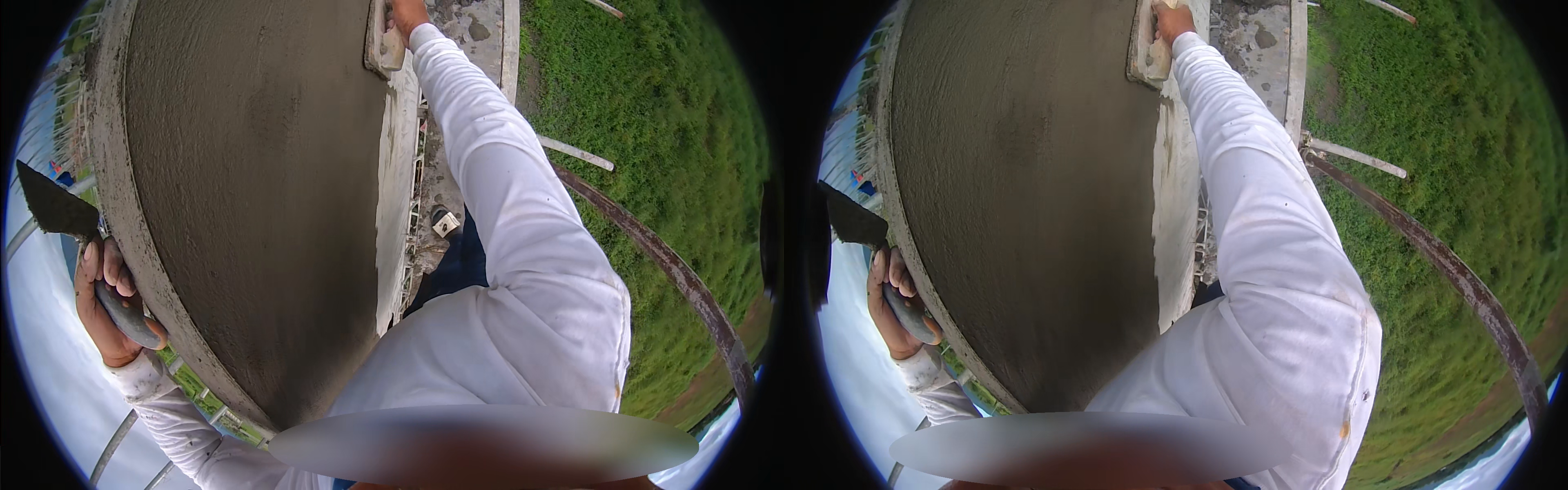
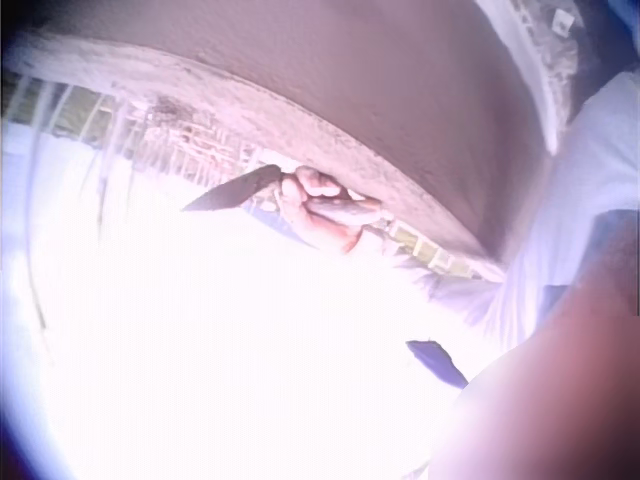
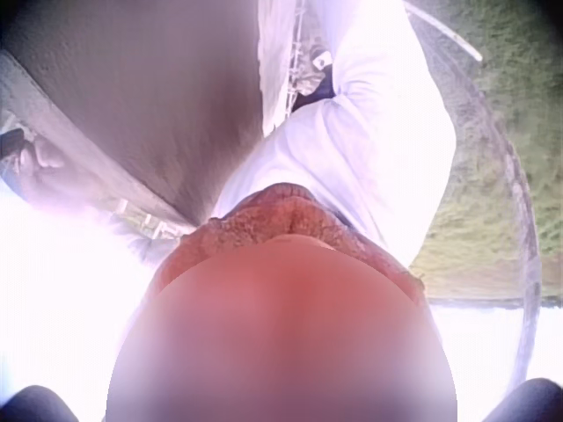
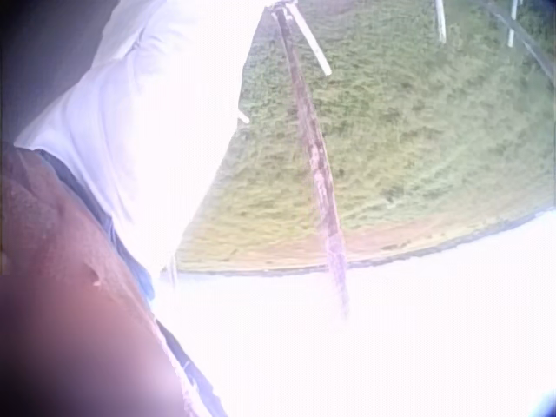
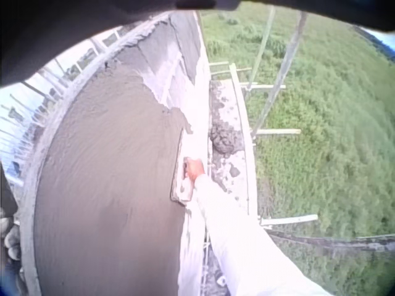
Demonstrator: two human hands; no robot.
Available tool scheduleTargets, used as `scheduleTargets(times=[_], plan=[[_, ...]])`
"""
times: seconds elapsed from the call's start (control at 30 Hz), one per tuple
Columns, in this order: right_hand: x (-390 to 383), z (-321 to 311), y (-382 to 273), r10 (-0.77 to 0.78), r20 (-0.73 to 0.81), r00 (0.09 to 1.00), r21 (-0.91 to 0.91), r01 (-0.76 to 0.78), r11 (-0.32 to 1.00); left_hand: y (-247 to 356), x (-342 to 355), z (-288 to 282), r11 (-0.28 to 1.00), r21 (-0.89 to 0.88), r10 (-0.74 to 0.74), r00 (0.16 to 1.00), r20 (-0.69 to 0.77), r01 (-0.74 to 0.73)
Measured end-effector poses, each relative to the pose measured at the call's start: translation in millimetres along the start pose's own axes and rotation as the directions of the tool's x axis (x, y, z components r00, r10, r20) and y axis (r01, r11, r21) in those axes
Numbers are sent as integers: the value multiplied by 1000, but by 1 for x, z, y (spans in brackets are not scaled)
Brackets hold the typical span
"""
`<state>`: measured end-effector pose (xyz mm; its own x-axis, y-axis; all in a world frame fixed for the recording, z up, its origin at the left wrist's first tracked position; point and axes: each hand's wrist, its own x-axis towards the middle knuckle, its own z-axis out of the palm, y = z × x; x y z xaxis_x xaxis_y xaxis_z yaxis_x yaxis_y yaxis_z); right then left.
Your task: The person scoops wet cement from a wooden board with a trowel and applies it to a vertical concrete wall. They smooth the surface with a wooden float, then pour water from a plastic bottle onto the wall while continuing to smooth the cement. The person repeats scooping and applying cement to adjacent sections of the wall.
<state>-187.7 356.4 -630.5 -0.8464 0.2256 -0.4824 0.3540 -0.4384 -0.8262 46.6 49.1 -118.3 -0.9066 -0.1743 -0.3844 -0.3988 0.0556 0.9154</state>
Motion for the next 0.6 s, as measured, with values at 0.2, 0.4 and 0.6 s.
scheduleTargets(times=[0.2,0.4,0.6], plan=[[-279,-17,140,312,51,949,117,-315,942,1,2,-3,997,48,-64,990,128,58],[-386,0,89,50,104,993,81,-59,995,3,2,-4,994,92,-69,989,131,57],[-136,-4,43,100,15,995,89,-101,991,3,4,-6,995,70,-75,989,128,67]])
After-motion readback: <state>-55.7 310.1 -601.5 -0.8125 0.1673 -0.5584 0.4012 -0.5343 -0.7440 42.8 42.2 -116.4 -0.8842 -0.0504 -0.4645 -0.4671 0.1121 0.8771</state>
